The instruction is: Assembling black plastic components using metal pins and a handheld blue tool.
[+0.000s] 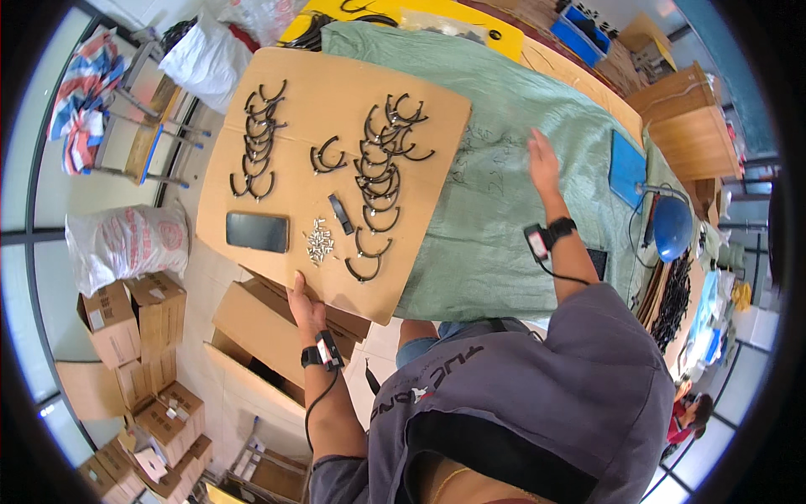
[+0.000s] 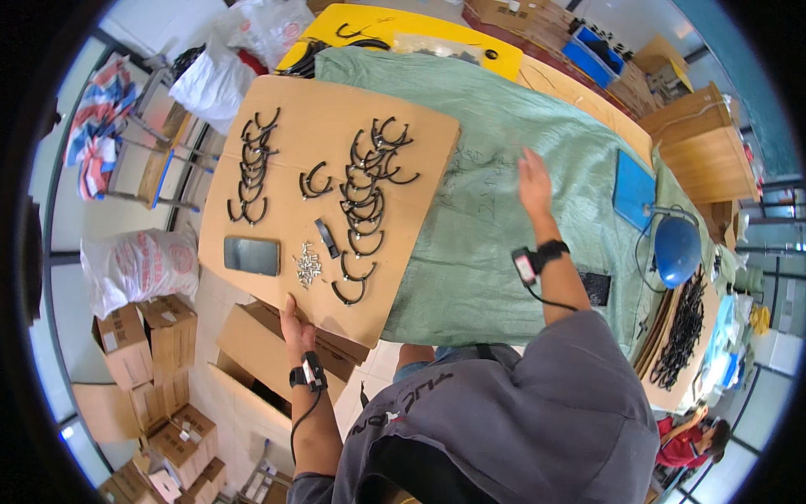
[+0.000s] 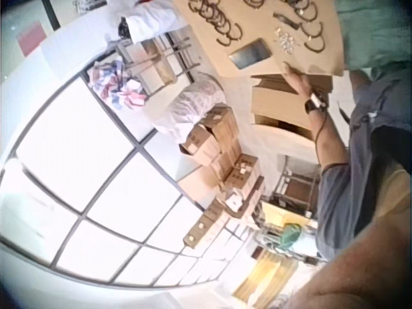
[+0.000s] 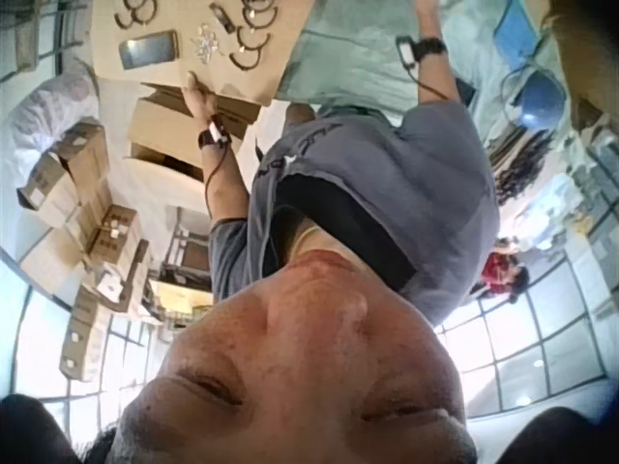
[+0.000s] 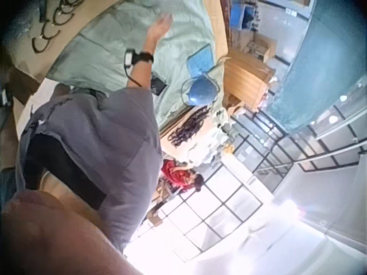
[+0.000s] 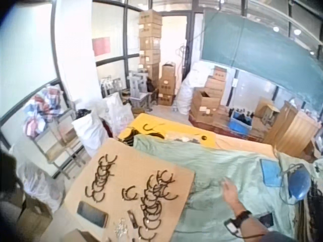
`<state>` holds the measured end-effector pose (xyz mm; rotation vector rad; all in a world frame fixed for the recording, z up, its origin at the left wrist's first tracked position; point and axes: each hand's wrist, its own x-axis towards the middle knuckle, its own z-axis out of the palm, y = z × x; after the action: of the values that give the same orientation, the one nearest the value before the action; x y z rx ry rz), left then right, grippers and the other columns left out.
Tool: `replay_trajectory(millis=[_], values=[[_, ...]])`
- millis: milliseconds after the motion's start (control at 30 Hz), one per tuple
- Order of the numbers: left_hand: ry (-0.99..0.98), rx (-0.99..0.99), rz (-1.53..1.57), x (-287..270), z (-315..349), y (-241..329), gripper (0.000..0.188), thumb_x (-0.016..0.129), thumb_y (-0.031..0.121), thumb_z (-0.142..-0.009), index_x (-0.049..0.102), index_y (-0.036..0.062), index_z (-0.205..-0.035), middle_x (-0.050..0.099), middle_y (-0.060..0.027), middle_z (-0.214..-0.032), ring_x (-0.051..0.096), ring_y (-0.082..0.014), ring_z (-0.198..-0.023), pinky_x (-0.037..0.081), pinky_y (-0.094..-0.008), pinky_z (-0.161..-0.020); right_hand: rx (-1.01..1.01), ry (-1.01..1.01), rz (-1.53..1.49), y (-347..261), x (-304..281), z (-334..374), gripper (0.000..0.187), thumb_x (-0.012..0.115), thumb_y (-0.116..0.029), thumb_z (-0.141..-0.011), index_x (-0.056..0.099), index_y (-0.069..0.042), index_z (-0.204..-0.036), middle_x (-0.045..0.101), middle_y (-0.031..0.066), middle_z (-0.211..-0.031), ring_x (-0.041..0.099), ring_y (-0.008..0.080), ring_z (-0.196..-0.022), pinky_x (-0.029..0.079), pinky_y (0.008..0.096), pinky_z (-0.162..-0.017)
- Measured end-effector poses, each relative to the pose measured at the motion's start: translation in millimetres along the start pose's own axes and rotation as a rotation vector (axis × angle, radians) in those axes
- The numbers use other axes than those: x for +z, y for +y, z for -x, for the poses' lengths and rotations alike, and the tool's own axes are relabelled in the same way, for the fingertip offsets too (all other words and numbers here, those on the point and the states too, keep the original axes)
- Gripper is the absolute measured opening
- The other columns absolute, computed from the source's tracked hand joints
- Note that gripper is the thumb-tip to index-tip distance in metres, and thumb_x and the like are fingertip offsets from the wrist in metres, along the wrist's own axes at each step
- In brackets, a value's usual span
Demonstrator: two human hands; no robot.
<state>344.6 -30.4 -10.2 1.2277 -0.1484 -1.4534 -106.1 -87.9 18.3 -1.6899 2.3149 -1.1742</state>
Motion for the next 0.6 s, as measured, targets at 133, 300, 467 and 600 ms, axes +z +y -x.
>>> replay_trajectory(millis=[133,300,467,600], values=[[0.035,0.002,0.011,7,3,2,0.034,0.043,0.010,-0.075,0.034,0.0027,-0.107,0.043,-0.0074,-0.102,0.043,-0.0201,-0.091,0.037,-0.0337,-0.078,-0.085,-0.050,0.139,17,-20,18,0.029,0.038,-0.018,-0.077,0.043,-0.004,-0.102,0.042,0.0159,-0.105,0.037,0.0301,-0.099,0.028,0.0325,-0.084],[-0.016,-0.058,0.011,3,0,1,0.033,0.043,0.013,-0.076,0.035,0.0032,-0.106,0.044,-0.0073,-0.101,0.044,-0.0203,-0.091,0.037,-0.0340,-0.077,-0.134,-0.213,0.315,12,9,9,0.035,0.039,-0.025,-0.076,0.037,-0.016,-0.109,0.032,0.0140,-0.115,0.026,0.0309,-0.107,0.020,0.0435,-0.086],[-0.038,-0.112,-0.090,-13,-7,-1,0.035,0.040,0.025,-0.077,0.037,0.0060,-0.106,0.045,-0.0057,-0.103,0.043,-0.0203,-0.094,0.033,-0.0348,-0.081,0.056,-0.394,0.357,-26,26,-13,0.044,0.037,-0.037,-0.075,0.025,-0.028,-0.116,0.019,0.0115,-0.122,0.013,0.0326,-0.112,0.010,0.0544,-0.085],[-0.026,-0.225,-0.023,-6,0,7,0.033,0.045,0.019,-0.076,0.037,0.0034,-0.104,0.046,-0.0060,-0.099,0.045,-0.0193,-0.089,0.038,-0.0322,-0.075,0.193,-0.455,0.394,-38,31,-27,0.053,0.031,-0.051,-0.072,0.016,-0.030,-0.118,0.010,0.0084,-0.125,0.003,0.0324,-0.114,0.002,0.0558,-0.085]])
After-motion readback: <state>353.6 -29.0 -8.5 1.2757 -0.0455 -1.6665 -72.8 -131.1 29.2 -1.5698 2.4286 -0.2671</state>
